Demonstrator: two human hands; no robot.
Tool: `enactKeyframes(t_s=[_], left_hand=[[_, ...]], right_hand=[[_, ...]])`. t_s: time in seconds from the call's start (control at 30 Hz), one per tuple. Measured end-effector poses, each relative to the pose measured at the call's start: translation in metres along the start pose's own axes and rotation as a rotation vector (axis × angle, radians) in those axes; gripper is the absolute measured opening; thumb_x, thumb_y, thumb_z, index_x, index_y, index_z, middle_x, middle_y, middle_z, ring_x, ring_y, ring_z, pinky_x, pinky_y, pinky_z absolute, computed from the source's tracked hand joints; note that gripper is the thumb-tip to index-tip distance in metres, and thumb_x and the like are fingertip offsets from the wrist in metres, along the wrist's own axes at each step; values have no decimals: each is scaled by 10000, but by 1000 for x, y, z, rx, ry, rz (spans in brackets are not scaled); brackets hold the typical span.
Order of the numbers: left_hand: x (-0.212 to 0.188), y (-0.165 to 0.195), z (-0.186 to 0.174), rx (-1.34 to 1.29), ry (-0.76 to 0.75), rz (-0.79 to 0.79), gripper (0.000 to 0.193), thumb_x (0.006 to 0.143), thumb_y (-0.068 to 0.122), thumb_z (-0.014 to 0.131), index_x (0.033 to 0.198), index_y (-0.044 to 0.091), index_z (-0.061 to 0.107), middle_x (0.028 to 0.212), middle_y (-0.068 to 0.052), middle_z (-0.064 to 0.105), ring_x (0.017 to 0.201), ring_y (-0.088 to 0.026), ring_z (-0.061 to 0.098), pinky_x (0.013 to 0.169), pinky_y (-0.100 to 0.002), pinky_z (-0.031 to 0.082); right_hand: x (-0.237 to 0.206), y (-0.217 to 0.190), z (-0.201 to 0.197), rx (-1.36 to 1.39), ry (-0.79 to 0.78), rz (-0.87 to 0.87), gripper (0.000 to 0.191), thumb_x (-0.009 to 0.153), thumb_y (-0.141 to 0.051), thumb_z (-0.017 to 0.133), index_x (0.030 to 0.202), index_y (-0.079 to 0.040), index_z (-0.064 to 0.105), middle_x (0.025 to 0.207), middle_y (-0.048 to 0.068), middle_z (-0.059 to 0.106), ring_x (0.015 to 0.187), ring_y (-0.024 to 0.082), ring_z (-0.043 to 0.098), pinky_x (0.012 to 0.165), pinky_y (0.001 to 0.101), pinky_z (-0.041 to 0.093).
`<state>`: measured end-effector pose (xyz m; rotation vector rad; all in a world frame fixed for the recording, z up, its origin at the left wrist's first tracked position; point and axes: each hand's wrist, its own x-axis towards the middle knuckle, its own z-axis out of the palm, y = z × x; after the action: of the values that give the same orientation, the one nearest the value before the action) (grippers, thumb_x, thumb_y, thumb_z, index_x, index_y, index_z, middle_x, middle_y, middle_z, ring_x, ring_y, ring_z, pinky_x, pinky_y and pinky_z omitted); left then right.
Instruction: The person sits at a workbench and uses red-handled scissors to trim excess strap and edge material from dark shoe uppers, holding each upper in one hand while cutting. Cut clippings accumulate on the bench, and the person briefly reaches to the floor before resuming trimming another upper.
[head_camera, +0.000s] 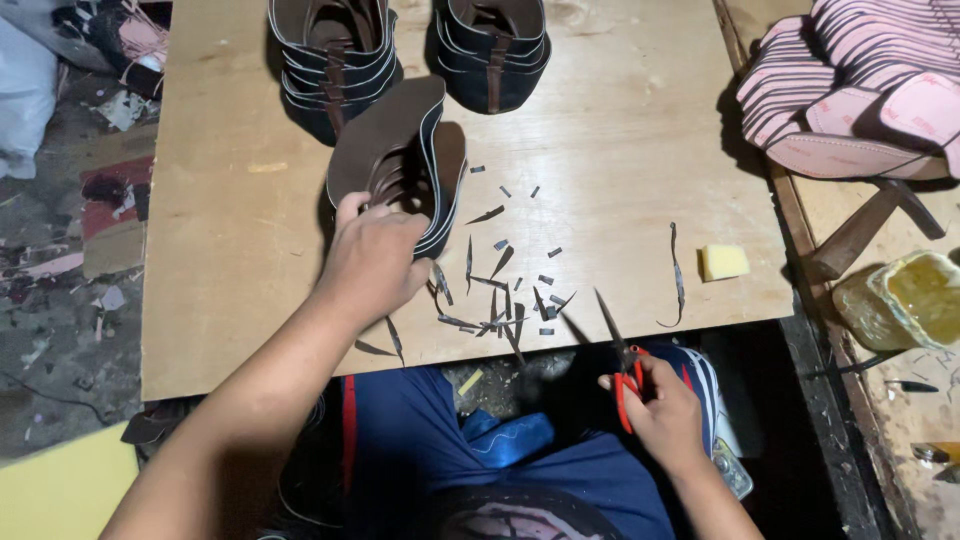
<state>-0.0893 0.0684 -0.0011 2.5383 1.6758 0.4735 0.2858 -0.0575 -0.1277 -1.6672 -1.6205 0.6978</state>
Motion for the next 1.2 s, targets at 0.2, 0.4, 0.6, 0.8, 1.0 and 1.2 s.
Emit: enactKeyframes(t_s=[0.2,0.4,0.6,0.8,1.0,1.2], left_hand=[[62,24,-20,-13,396,222,315,810,180,787,1069,80,638,1002,-91,572,984,-308,559,879,-440,409],[192,-12,-7,-17,503,277,203,906,174,787,1048,93,666,1034,-74,603,1010,-299,564,857,-427,433],[278,-41,45,139,546,248,153,894,178,783,990,105,689,1008,-54,629,1005,-281,588,862,-424,439],[304,-46,81,379,40,-29,193,863,123,716,1055,121,694,1034,-86,691,1021,-272,600,932,-447,399],[281,-46,88,266,229,91,634,633,496,834,1090,87,668,1008,-128,704,1080,-334,581,1056,-548,279],[281,-45,98,311,-19,-25,438,782,299,826,1117,88,639,1025,-116,694,1104,-300,567,1104,-472,275]], right_hand=[[19,22,-2,3,29,99,408,775,-202,859,1082,-7,676,724,67,680,632,108,599,600,274,520],[16,25,6,-60,57,111,445,714,-210,882,1072,-24,694,689,56,687,577,115,615,575,280,531],[23,32,14,-71,132,179,490,671,-196,900,1085,-23,702,726,72,744,640,122,710,636,277,565],[29,37,16,-49,42,354,518,669,-194,911,1100,-3,695,745,93,747,673,137,757,653,279,587],[27,44,16,-34,25,384,509,664,-169,914,1097,-3,705,743,97,750,659,139,749,636,276,584],[29,47,15,-16,2,299,493,663,-140,908,1090,2,708,785,93,737,694,120,765,652,265,596]])
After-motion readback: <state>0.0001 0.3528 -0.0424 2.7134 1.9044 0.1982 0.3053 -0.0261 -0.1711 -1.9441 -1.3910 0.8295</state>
